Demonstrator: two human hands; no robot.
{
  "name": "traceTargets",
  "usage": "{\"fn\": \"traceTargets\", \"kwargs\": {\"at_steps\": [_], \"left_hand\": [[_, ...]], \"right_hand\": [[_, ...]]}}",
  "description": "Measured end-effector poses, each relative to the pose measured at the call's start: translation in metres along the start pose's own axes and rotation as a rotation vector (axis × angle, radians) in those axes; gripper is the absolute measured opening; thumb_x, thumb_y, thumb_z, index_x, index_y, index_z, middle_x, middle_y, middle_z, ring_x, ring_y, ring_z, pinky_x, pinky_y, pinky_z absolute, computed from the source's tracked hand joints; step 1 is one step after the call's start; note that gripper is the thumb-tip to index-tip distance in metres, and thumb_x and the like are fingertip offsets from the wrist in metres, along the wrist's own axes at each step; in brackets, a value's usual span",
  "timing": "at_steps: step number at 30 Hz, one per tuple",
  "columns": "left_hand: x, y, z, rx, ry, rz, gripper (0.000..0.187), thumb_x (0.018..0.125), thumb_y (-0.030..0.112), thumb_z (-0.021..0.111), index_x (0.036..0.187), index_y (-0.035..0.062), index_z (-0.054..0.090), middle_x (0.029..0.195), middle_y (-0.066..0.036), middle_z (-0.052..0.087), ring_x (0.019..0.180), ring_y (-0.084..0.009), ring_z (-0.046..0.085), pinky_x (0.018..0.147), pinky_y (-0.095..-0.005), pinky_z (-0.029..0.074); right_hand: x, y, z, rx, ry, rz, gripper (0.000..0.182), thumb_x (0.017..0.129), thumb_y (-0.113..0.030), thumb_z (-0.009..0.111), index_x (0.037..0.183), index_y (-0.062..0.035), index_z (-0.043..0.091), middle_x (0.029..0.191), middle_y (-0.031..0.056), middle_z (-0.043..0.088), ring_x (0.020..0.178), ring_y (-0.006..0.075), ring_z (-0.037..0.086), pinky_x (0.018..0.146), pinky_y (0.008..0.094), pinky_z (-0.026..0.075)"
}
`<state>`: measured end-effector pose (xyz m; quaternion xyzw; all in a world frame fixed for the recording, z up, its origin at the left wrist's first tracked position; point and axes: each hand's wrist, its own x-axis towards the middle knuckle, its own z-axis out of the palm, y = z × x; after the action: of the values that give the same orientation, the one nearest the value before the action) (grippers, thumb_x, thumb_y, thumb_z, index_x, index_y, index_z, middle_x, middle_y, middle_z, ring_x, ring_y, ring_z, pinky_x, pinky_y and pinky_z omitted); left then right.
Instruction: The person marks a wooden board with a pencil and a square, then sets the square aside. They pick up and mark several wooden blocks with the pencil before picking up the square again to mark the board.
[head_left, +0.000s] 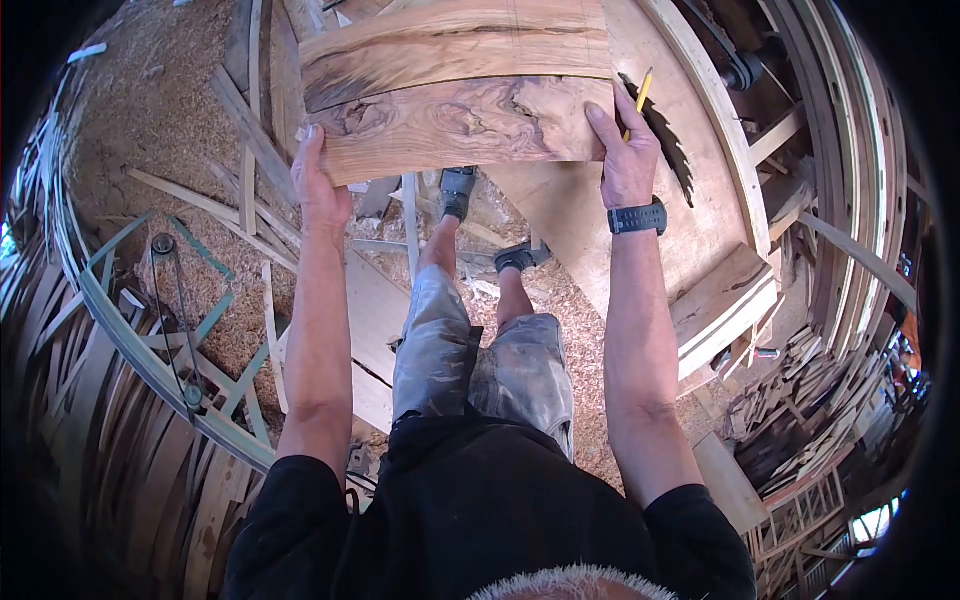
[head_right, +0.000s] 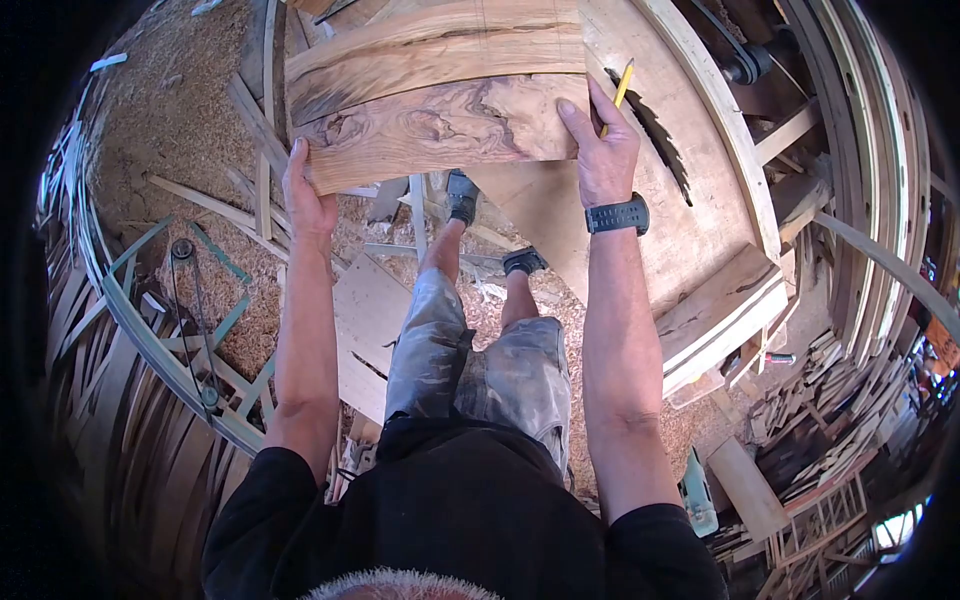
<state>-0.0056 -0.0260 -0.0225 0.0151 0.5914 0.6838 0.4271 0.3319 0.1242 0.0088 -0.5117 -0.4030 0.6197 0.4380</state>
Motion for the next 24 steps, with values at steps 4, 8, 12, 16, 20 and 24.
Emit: {"fn": "traceTargets", "kwargs": {"at_steps": [4, 8, 12, 16, 20, 24], "left_hand": [[0.001, 0.002, -0.001, 0.02, 0.012, -0.019, 0.036, 0.098, 0.026, 0.068, 0.124, 0.0019, 0.065, 0.117, -0.006, 0.066, 0.11, -0.0191, 0.062, 0.099, -0.0355, 0.047], [0.002, 0.002, -0.002, 0.02, 0.0, -0.032, 0.037, 0.099, 0.027, 0.067, 0.125, 0.0014, 0.064, 0.118, -0.007, 0.066, 0.111, -0.0191, 0.063, 0.098, -0.0358, 0.048], [0.001, 0.005, -0.003, 0.051, -0.008, -0.064, 0.034, 0.1, 0.031, 0.065, 0.123, 0.0061, 0.064, 0.119, -0.005, 0.068, 0.111, -0.0187, 0.064, 0.099, -0.0371, 0.049], [0.001, 0.005, 0.001, 0.042, 0.034, -0.037, 0.031, 0.099, 0.028, 0.067, 0.118, 0.0033, 0.067, 0.115, -0.006, 0.068, 0.105, -0.0186, 0.065, 0.094, -0.0358, 0.05], [0.001, 0.006, 0.001, 0.054, 0.046, -0.025, 0.03, 0.099, 0.027, 0.068, 0.117, 0.004, 0.067, 0.114, -0.006, 0.069, 0.103, -0.0183, 0.065, 0.092, -0.0347, 0.051], [0.0, 0.004, 0.004, 0.066, 0.008, -0.002, 0.03, 0.099, 0.028, 0.068, 0.117, 0.0035, 0.068, 0.113, -0.005, 0.069, 0.103, -0.0171, 0.065, 0.091, -0.0335, 0.051]], "right_hand": [[0.0, -0.005, 0.001, -0.026, -0.013, -0.007, 0.057, 0.093, -0.006, 0.076, 0.145, 0.0033, 0.054, 0.132, 0.0143, 0.067, 0.114, 0.0141, 0.065, 0.1, 0.0276, 0.052], [-0.004, -0.007, 0.003, -0.066, -0.019, -0.023, 0.058, 0.093, -0.005, 0.076, 0.146, 0.0038, 0.053, 0.132, 0.0151, 0.067, 0.114, 0.0143, 0.064, 0.1, 0.0282, 0.052], [-0.004, -0.006, 0.006, -0.071, -0.005, -0.014, 0.059, 0.092, -0.005, 0.076, 0.146, 0.0046, 0.053, 0.132, 0.016, 0.067, 0.115, 0.0144, 0.064, 0.1, 0.0285, 0.052], [-0.003, -0.003, 0.006, -0.05, 0.001, -0.014, 0.059, 0.092, -0.005, 0.076, 0.145, 0.0045, 0.053, 0.133, 0.0166, 0.067, 0.114, 0.0151, 0.065, 0.099, 0.0282, 0.053], [-0.002, -0.001, 0.01, -0.067, 0.045, -0.031, 0.058, 0.092, -0.005, 0.077, 0.144, 0.0069, 0.054, 0.133, 0.0184, 0.066, 0.115, 0.0171, 0.065, 0.1, 0.0286, 0.053], [0.004, 0.004, 0.013, -0.083, 0.11, -0.096, 0.059, 0.091, -0.005, 0.077, 0.142, 0.0102, 0.053, 0.134, 0.0201, 0.065, 0.118, 0.019, 0.065, 0.101, 0.0288, 0.051]]}}
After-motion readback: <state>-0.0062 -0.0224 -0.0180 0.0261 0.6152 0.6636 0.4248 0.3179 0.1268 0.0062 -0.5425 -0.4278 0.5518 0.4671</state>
